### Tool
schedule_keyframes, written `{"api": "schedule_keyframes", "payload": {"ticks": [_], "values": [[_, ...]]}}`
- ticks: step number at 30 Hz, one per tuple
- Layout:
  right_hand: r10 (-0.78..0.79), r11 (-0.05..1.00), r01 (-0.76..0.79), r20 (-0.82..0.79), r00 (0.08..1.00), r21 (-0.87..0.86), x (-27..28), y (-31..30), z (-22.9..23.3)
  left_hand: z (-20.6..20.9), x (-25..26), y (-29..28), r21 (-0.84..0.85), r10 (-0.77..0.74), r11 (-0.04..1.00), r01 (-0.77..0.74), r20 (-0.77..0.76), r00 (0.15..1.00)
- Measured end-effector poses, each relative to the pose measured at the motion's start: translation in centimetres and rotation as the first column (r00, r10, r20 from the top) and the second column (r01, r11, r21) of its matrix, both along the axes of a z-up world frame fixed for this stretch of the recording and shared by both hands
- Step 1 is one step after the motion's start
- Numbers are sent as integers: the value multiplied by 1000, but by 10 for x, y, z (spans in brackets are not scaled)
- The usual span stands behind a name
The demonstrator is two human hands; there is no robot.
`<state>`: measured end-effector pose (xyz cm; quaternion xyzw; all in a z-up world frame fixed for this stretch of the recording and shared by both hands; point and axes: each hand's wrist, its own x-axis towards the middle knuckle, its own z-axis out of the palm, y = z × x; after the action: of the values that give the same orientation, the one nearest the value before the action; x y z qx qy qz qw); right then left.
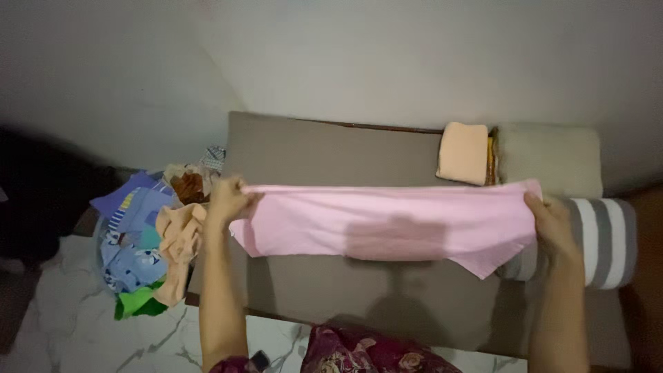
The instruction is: The person folds a peach-colored sheet and a pink sheet on a table, smoothing and aligning edges, then stacks them with other folded linens. The person handles the sheets one at a time and places the folded items on the table.
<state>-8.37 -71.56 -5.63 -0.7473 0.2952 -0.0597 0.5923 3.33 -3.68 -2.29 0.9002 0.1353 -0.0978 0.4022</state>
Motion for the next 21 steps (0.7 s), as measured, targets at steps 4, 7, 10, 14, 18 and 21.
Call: {"api": "schedule_keyframes", "payload": {"ticks": [4, 7, 10, 14, 18, 21], "values": [[-53, 968, 51, 0, 999, -244, 44, 14, -9, -37, 68, -32, 187, 15, 980, -65, 260, 965], [77, 872, 1, 139, 987, -489, 54, 26, -34, -82, 93, -48, 174, -134, 983, 64, 429, 893], [179, 745, -39, 143, 973, -666, 35, 45, -70, -128, 95, -42, 257, -235, 957, 134, 417, 878], [176, 713, -83, 63, 982, -696, -27, 69, -125, -181, 38, 14, 85, 60, 993, -85, 258, 964], [30, 738, -22, 1, 1000, -675, -84, 92, -152, -200, -33, 80, -34, 382, 918, -395, 337, 861], [-182, 800, 41, -176, 968, -598, -106, 109, -160, -206, -58, 95, 11, 509, 857, -515, 142, 849]]}}
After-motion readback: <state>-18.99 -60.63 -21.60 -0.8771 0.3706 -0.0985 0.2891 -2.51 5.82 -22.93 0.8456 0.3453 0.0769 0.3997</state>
